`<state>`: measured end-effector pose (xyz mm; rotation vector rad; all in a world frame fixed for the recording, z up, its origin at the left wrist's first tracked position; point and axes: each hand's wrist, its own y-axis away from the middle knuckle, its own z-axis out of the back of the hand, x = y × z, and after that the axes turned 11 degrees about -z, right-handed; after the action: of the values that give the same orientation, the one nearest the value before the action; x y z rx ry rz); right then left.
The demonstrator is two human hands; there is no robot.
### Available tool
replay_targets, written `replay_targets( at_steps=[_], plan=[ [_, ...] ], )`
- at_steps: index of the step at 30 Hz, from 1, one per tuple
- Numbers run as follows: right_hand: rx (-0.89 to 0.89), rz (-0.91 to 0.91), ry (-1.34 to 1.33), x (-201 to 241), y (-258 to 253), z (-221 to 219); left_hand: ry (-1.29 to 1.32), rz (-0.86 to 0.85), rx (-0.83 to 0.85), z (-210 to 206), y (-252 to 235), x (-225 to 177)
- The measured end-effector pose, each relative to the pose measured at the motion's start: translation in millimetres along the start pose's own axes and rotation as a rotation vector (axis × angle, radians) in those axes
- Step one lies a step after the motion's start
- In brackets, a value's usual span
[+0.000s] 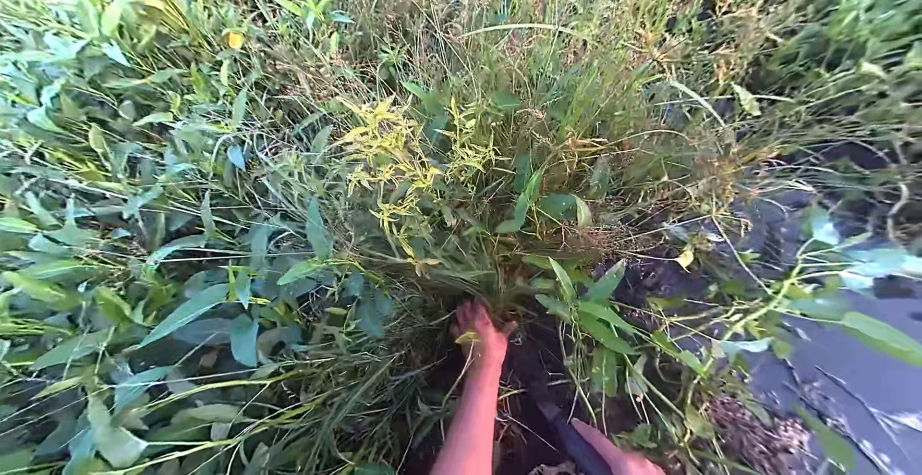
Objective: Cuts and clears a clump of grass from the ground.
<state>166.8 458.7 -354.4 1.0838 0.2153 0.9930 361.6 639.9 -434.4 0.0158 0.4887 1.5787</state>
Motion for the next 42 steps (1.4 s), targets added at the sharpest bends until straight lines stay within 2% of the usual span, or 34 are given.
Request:
replay_targets(
  at_steps=[5,11,13,15,19,20,22,25,27,30,31,34,36,38,42],
  plan=[
    [-0.017,0.013,-0.033,1.6,-9.0,-5.4,0.122,-0.017,-0.092,-1.1,-13.9,-3.5],
    [-0.029,0.014,0.0,33.2,-39.6,5.4,0.507,0.017,-0.356,-13.2,-11.3,10.8],
    [-0.022,0.03,-0.017,23.7,-27.3,1.8,0.536,0.087,-0.314,-9.8,-9.4,15.8],
    [-0.048,0.056,-0.033,15.2,-21.9,-3.0,0.609,0.087,-0.337,-8.5,-11.0,16.0],
    [-0.052,0.006,0.033,67.2,-51.5,9.1,0.912,0.204,-0.404,-16.3,-12.4,17.7],
    [-0.034,0.0,0.055,76.9,-53.5,11.7,0.877,0.218,-0.401,-13.5,-10.0,23.0],
    [-0.015,0.012,0.054,68.9,-45.5,14.5,0.931,0.215,-0.42,-6.4,-2.3,30.2],
    [-0.072,0.082,-0.002,28.0,-24.1,5.6,1.144,0.24,-0.489,30.0,21.4,28.9],
    [-0.128,0.131,-0.028,10.3,-15.4,-1.3,1.028,0.174,-0.547,53.0,29.6,28.3],
    [-0.128,0.116,-0.043,10.9,-17.1,3.8,0.49,0.076,-0.538,53.5,12.4,32.1],
    [-0.137,0.092,-0.057,12.1,-19.3,8.2,0.335,0.065,-0.473,49.3,0.9,29.9],
    [-0.189,0.046,-0.075,10.2,-22.3,19.6,-0.065,0.167,-0.108,40.0,-28.1,6.3],
    [-0.168,0.043,-0.063,11.8,-17.5,28.3,-0.168,0.205,-0.022,26.8,-41.6,-2.5],
    [-0.17,0.068,-0.068,13.8,-11.5,29.8,-0.191,0.188,-0.065,18.1,-51.6,1.1],
    [-0.131,0.13,0.002,22.9,-19.5,22.1,-0.093,0.12,-0.122,27.6,-52.3,12.1]
  ],
)
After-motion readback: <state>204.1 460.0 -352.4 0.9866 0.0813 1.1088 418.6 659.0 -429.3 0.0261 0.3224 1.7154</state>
